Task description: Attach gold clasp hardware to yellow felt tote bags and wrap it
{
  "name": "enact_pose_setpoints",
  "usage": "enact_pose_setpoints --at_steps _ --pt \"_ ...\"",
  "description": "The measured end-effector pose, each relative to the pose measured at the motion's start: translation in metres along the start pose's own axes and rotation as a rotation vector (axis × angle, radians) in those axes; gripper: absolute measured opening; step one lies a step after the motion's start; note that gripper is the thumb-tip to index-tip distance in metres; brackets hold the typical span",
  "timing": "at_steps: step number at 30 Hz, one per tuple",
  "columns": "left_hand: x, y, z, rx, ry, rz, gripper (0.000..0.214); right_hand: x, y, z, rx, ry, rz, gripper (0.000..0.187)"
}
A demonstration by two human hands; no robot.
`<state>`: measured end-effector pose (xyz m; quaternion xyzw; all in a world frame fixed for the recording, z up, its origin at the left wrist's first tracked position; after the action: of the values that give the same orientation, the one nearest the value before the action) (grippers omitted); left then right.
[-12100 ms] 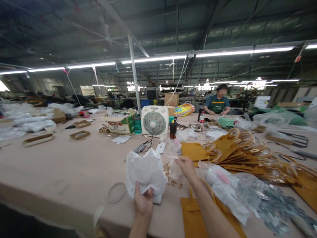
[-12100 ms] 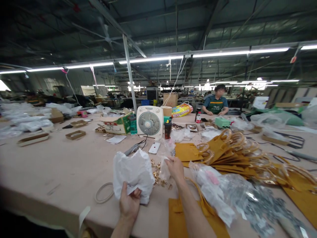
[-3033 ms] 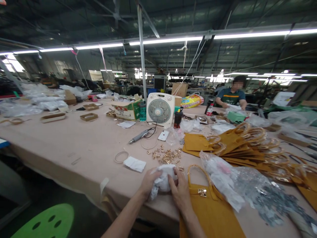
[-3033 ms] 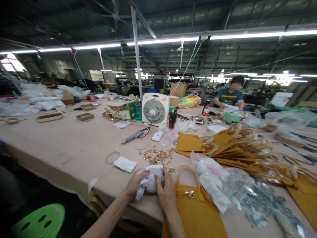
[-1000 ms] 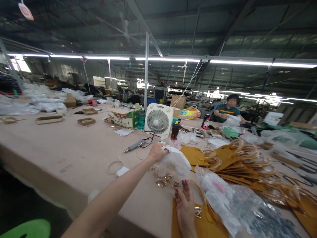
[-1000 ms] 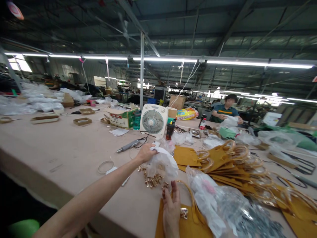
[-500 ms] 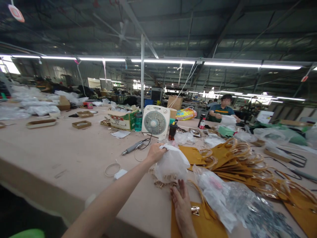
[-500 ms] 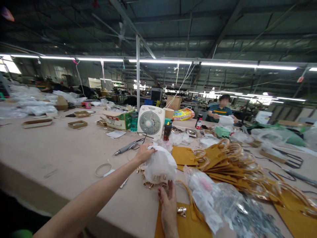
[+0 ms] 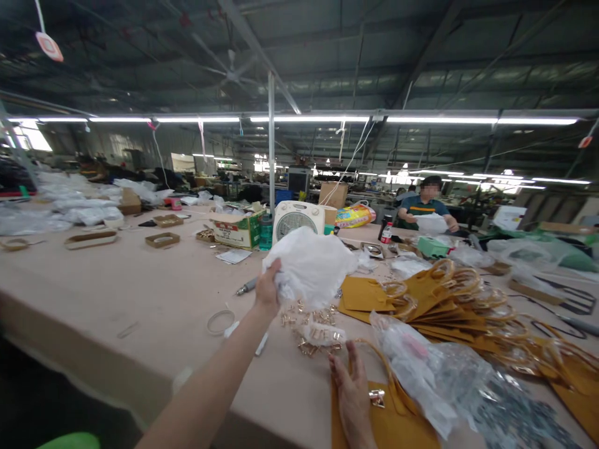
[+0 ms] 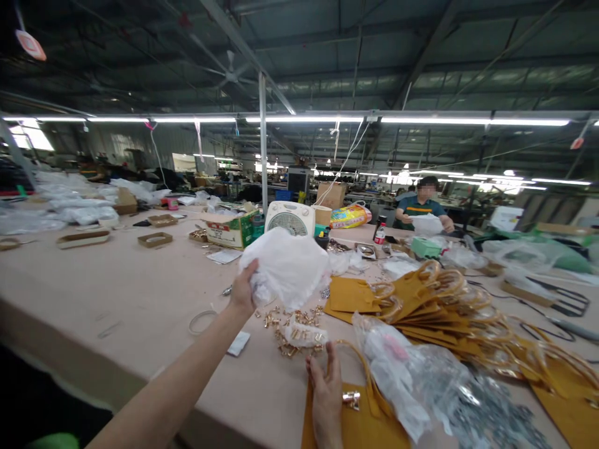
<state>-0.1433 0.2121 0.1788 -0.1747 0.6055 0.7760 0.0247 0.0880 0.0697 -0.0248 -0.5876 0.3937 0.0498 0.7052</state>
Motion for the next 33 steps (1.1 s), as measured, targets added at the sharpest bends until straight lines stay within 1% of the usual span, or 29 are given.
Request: enact_pose_setpoints --at_steps 1,2,4,6,8,11,13,14,15,17,19,20,21,23,25,29,33 --pt "0.012 -0.008 -0.009 0.047 0.005 -0.049 0.049 -0.001 -0.002 -0.002 0.006 -0.007 -0.028 0.085" --pt "0.026 -0.020 -0.020 0.133 0.033 -0.140 0.045 -0.003 -0.004 -0.003 0.008 -0.023 -0.064 0.086" --pt "0.056 -0.047 -0.043 0.292 0.163 -0.292 0.035 -0.009 -0.007 -0.007 0.006 -0.069 -0.146 0.088" --pt "0.079 -0.068 -0.066 0.350 0.232 -0.318 0.028 -0.020 -0.009 -0.008 0.015 -0.125 -0.227 0.088" --pt "0.093 -0.087 -0.086 0.384 0.257 -0.314 0.025 -0.035 -0.012 -0.006 0.074 -0.168 -0.313 0.081" --pt "0.101 -0.111 -0.110 0.473 0.274 -0.362 0.024 -0.062 -0.022 0.004 0.258 -0.202 -0.454 0.061" --pt "0.100 -0.121 -0.121 0.527 0.258 -0.403 0.024 -0.079 -0.026 0.011 0.360 -0.221 -0.567 0.050" --pt "0.099 -0.123 -0.124 0.543 0.246 -0.421 0.025 -0.086 -0.026 0.015 0.390 -0.229 -0.648 0.048" --pt "0.098 -0.124 -0.126 0.550 0.236 -0.443 0.025 -0.092 -0.024 0.019 0.400 -0.234 -0.753 0.048" --pt "0.098 -0.122 -0.128 0.552 0.246 -0.501 0.023 -0.100 -0.016 0.027 0.371 -0.239 -0.992 0.045" --pt "0.099 -0.120 -0.129 0.556 0.275 -0.570 0.019 -0.103 -0.007 0.033 0.326 -0.255 -1.145 0.028" --pt "0.099 -0.119 -0.129 0.564 0.286 -0.601 0.017 -0.104 -0.005 0.037 0.317 -0.263 -1.133 0.020" --pt "0.098 -0.118 -0.129 0.575 0.287 -0.627 0.016 -0.105 -0.005 0.041 0.322 -0.268 -1.067 0.017" --pt "0.096 -0.118 -0.129 0.591 0.274 -0.660 0.016 -0.108 -0.009 0.051 0.349 -0.262 -0.876 0.020" --pt "0.096 -0.119 -0.129 0.596 0.263 -0.678 0.017 -0.111 -0.015 0.065 0.356 -0.243 -0.743 0.026" --pt "0.096 -0.118 -0.130 0.581 0.273 -0.686 0.016 -0.117 -0.030 0.093 0.312 -0.201 -0.639 0.044" --pt "0.096 -0.114 -0.131 0.590 0.288 -0.645 0.018 -0.119 -0.043 0.107 0.242 -0.182 -0.519 0.056"
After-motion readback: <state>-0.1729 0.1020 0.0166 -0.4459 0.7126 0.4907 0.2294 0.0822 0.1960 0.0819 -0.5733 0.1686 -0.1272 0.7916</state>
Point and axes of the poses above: each hand's wrist, its own z-axis towards the middle knuckle, its own x-axis out of the back of the hand, y = z × x, the point moved 6 cm from there along z, towards the middle knuckle, and after that the axes turned 11 degrees about z, right-handed, at the moved point
